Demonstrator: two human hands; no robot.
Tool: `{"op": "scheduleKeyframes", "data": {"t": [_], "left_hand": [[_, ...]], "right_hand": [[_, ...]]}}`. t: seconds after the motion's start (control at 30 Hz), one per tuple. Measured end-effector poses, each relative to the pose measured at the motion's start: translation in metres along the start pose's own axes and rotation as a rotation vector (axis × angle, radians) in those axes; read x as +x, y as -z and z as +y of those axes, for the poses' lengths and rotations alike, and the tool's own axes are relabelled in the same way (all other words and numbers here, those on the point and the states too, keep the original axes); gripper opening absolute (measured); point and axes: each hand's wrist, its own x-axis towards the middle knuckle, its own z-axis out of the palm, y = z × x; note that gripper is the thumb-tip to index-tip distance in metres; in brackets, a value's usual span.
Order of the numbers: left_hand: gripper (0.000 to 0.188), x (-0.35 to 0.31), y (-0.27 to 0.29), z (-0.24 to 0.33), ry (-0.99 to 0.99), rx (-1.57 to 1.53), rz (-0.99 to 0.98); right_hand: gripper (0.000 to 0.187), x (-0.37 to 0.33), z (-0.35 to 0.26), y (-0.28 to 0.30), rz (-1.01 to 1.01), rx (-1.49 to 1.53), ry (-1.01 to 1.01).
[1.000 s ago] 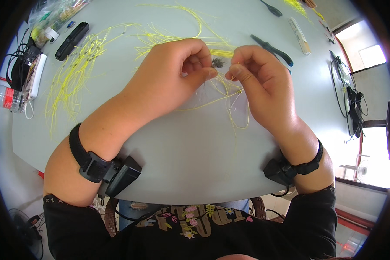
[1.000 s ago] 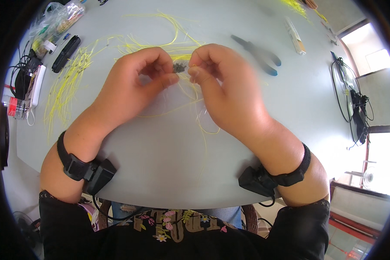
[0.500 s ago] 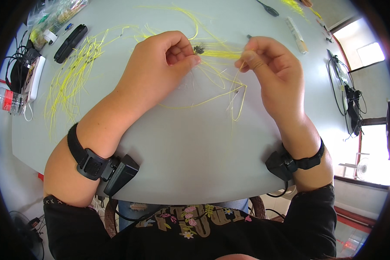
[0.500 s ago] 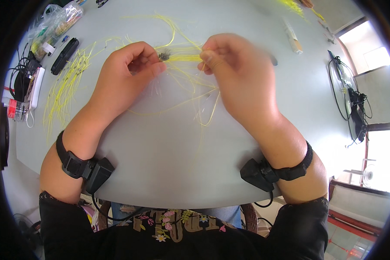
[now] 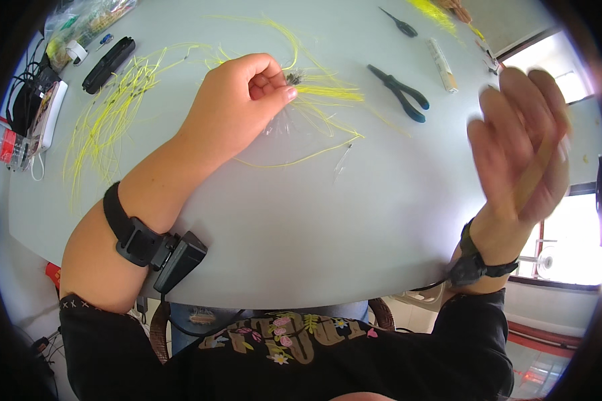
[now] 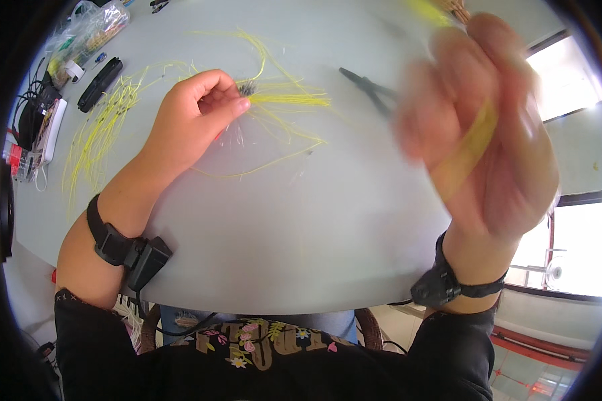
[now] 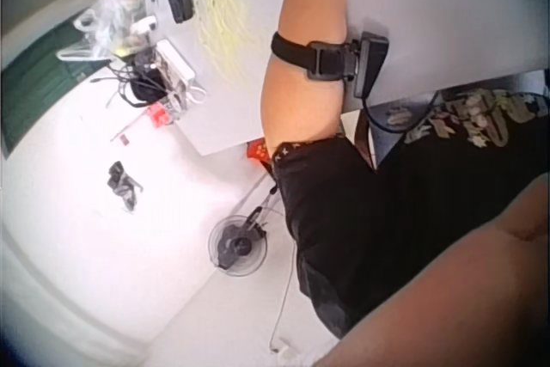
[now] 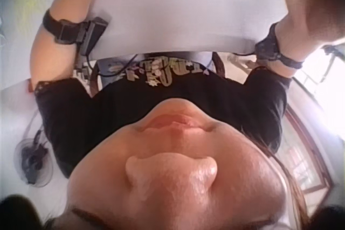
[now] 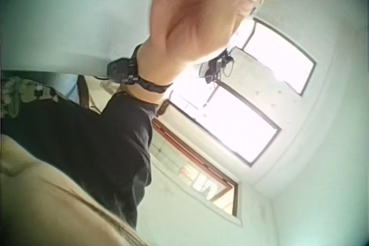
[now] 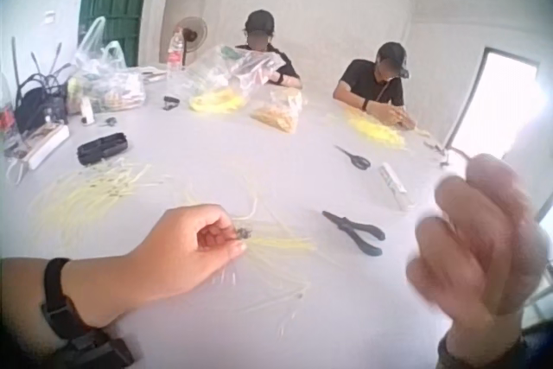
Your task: Assemble silicone fishing lure skirts onto a lure head.
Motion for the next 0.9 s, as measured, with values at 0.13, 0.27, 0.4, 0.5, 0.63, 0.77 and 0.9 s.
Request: {"op": "scheduleKeyframes", "data": {"t": [0.13,0.27,0.4,0.5,0.63,0.77,0.9], "left_hand": [[0.015,0.001,-0.002,0.004,0.006,0.007,-0.021],[0.015,0.0,0.001,0.004,0.027,0.004,-0.017],[0.015,0.001,0.001,0.003,0.045,-0.005,-0.028],[0.016,0.001,0.0,0.002,0.027,0.0,-0.036],[0.016,0.001,0.001,0.002,-0.004,0.036,-0.027],[0.016,0.0,0.001,0.006,-0.005,0.048,-0.033],[0.015,0.0,0.0,0.006,0.025,0.052,-0.04]], "right_hand": [[0.004,-0.01,0.002,-0.027,-0.337,0.209,-0.17],[0.008,-0.005,0.02,-0.022,-0.309,-0.854,-0.358],[0.007,-0.001,0.039,0.005,-0.402,-1.17,-0.477],[0.006,0.004,0.047,0.017,-0.5,-1.142,-0.595],[0.006,0.005,0.061,0.03,-0.424,-1.145,-0.585],[0.009,0.005,0.066,0.032,-0.347,-1.232,-0.598],[0.015,0.003,0.066,0.032,-0.34,-1.245,-0.594]]}}
